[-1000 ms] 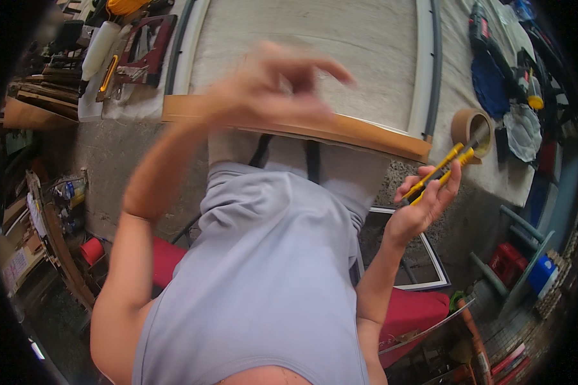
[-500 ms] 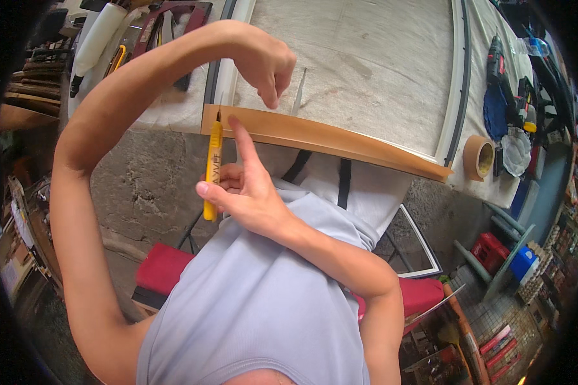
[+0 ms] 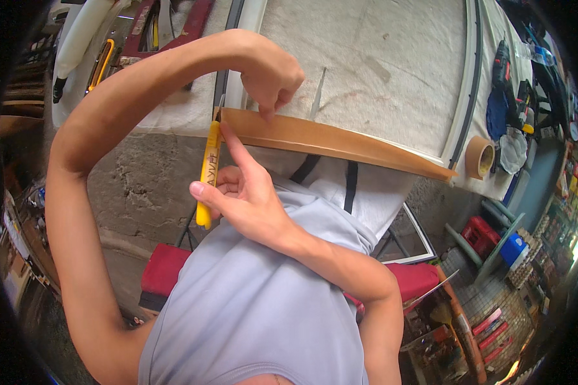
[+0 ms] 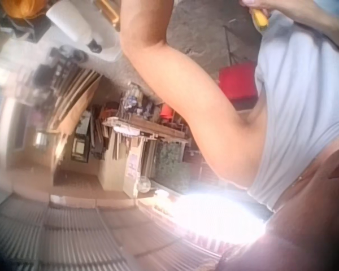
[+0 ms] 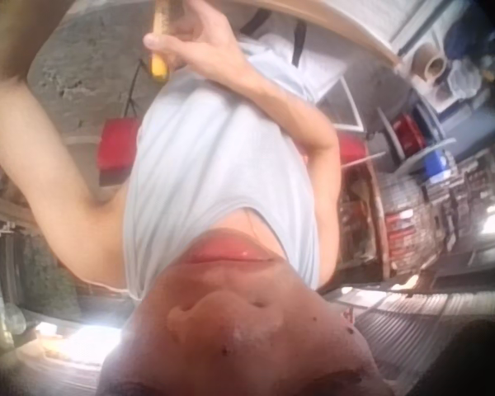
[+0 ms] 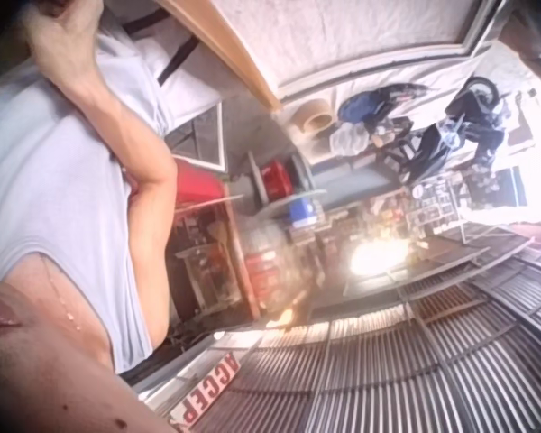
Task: The person assembles a rectangular frame by applying brown tape to its edges. They measure, cut, and press the tape along each side, then trim excess with a utility knife. The process is repeated for multiple sides of the frame.
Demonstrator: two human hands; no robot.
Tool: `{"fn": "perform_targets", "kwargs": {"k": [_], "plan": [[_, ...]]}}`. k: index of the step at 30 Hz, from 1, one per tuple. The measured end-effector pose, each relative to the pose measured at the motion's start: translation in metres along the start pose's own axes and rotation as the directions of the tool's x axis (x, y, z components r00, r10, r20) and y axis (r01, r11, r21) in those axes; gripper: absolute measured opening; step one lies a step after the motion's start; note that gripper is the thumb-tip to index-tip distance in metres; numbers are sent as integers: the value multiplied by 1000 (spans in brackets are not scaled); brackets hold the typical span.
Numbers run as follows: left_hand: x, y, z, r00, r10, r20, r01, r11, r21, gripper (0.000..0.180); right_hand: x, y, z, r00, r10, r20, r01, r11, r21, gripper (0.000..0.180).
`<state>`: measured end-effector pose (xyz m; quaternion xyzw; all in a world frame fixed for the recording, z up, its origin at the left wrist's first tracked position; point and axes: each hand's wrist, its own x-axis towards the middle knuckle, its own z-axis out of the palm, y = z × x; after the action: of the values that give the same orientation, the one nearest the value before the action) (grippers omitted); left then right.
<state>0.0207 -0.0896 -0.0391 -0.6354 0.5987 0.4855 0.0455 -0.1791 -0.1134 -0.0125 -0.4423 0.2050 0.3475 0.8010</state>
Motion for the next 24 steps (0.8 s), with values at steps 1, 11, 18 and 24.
{"fn": "perform_targets", "kwargs": {"k": [1,11,18,24], "plan": [[-2,2,-1,1000,-10,0,10,1000,1,25,1,-1,1,1000,8,-11,-8,1000,-21,96],[-5,-5,6,998,-17,-68,8,993,-122,22,-23,23,4,998,57,9,-57,998,11,95],[-13,-5,8,977,-72,-199,39,986,-165,24,-59,25,-7,989,-106,103,126,968,-215,80],[-58,18,29,608,-247,-754,-26,943,-330,27,-101,-33,-114,719,-563,-408,498,826,-263,24]]}}
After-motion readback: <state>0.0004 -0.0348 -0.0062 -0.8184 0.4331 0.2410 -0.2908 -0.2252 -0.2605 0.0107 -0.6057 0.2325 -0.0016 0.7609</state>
